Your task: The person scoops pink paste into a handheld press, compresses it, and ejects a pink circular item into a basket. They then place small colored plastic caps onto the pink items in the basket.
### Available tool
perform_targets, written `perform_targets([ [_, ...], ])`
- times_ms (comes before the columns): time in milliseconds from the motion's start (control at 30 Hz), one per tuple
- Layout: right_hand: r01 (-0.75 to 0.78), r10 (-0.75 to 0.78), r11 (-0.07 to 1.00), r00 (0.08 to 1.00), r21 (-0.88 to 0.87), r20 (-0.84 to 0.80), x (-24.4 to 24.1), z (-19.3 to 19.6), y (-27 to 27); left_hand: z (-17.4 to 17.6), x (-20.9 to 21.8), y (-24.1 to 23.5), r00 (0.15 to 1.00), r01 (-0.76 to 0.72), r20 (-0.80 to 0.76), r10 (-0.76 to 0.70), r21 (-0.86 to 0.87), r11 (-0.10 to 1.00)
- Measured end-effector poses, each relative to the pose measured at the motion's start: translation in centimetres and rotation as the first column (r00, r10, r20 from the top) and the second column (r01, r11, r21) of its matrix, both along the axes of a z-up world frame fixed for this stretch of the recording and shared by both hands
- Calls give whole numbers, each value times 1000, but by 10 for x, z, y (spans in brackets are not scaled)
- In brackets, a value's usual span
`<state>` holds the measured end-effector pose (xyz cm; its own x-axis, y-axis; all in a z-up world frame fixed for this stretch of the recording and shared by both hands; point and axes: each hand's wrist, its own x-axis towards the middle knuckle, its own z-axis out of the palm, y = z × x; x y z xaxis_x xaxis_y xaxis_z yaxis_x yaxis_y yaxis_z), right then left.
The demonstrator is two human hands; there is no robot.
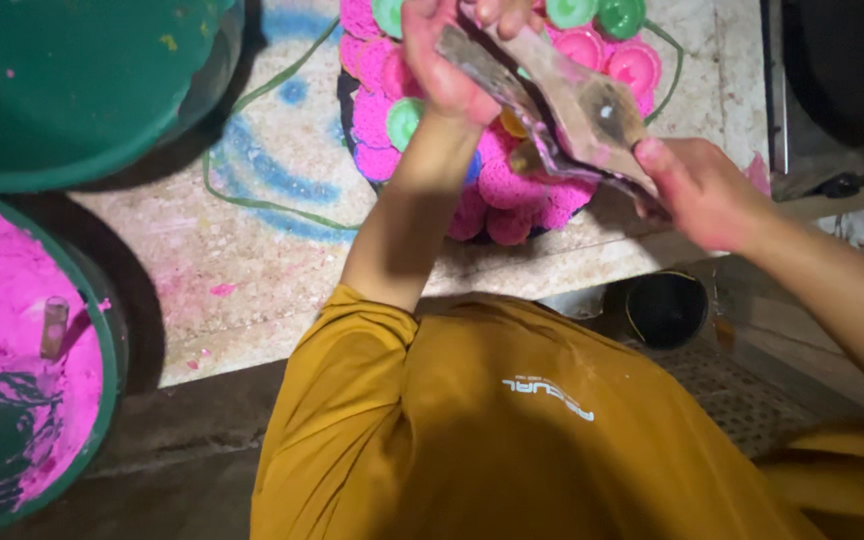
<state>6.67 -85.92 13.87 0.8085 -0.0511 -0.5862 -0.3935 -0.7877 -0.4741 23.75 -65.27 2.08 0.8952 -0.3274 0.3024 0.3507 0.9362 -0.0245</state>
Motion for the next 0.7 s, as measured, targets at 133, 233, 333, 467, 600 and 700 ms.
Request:
perform_targets([
  [133, -74, 61, 993, 989, 96, 136, 5, -5, -6, -11, 8, 9, 988, 149, -60, -140, 208, 967],
  [233, -73, 48, 975, 991, 210, 123, -2, -9, -13, -47, -9, 20, 918, 394, -316, -239, 664, 635],
  [333, -29, 5, 971, 995, 237, 100, -8, -15, -15, -83, -45, 33, 829, 350, -113, -548, 868, 351],
  [467, 68, -155, 842, 981, 536, 119, -15, -31, -13, -92, -65, 41, 906, 228, -124, -405, 949, 220],
  [600, 51, -206, 832, 953, 552, 222, -21, -47, -26, -56, -99, 68, 787, -531, 512, -345, 846, 44],
  [700, 93, -224, 876, 947, 474, 229, -28, -53, -42, -22, -128, 88, 401, -915, 716, -571, 338, -219],
])
